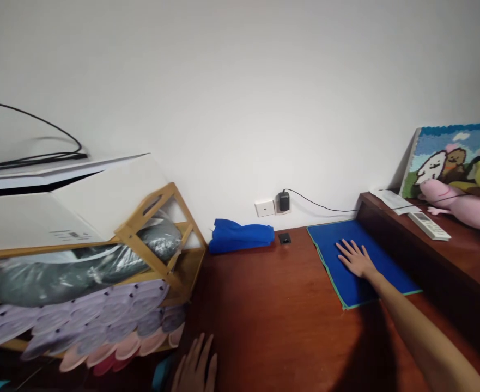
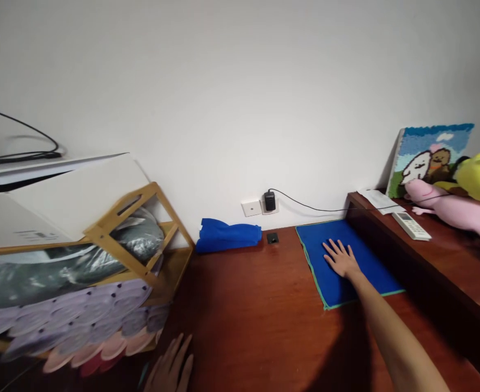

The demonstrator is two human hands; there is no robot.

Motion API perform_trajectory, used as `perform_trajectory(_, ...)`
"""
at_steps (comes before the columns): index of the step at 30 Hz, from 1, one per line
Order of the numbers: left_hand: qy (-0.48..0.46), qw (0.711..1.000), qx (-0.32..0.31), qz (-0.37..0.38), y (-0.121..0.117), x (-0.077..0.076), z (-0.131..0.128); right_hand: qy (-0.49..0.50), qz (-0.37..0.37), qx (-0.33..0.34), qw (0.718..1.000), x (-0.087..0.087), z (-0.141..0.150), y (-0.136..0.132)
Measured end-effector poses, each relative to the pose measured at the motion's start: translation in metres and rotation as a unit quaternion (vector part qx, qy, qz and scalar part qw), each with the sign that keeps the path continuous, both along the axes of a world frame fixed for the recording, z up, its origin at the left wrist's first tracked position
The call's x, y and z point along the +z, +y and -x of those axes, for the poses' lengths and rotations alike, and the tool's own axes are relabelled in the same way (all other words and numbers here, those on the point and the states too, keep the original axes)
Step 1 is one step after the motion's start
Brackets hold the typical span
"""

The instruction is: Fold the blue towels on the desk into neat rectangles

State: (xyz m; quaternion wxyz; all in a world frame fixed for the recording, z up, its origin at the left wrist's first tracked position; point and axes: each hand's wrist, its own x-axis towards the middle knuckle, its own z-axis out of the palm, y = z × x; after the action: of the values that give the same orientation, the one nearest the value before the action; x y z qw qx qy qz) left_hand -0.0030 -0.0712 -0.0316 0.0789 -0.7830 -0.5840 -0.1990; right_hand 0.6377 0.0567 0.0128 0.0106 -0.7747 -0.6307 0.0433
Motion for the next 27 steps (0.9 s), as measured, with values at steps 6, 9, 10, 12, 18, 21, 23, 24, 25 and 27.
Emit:
perform_trajectory(6,0.013,0.999,0.029,-0.021,-0.009,0.009,-0.017,0.003,-0.008,0.039,0.999,-0.012,0.060,-0.019)
perform_trajectory(9,0.012,0.999,0.041,-0.008,-0.013,0.011,-0.019,0.007,0.002,0.031,0.999,-0.006,0.079,-0.014)
perform_trajectory(10,0.010,0.999,0.044,-0.005,-0.014,0.011,-0.019,0.011,-0.009,0.043,0.999,-0.001,0.088,-0.008)
perform_trajectory(12,0.005,0.999,0.047,-0.003,-0.015,0.008,-0.019,0.038,-0.050,0.090,0.994,0.014,0.116,0.012)
perform_trajectory(18,0.006,0.999,0.041,-0.030,-0.011,-0.011,-0.011,0.288,-0.138,0.055,0.946,0.046,0.232,0.107)
perform_trajectory(21,0.021,0.997,0.031,-0.063,-0.007,-0.025,-0.005,0.317,-0.140,-0.017,0.938,0.046,0.266,0.149)
perform_trajectory(23,0.030,0.996,0.029,-0.078,-0.004,-0.033,-0.001,0.335,-0.141,-0.058,0.930,0.043,0.277,0.165)
perform_trajectory(24,0.034,0.996,0.028,-0.080,-0.003,-0.037,0.001,0.344,-0.146,-0.073,0.925,0.042,0.280,0.169)
perform_trajectory(25,0.037,0.996,0.028,-0.079,-0.003,-0.040,0.002,0.352,-0.155,-0.084,0.919,0.042,0.284,0.171)
perform_trajectory(27,0.033,0.996,0.035,-0.072,-0.003,-0.043,0.002,0.368,-0.187,-0.092,0.906,0.049,0.291,0.171)
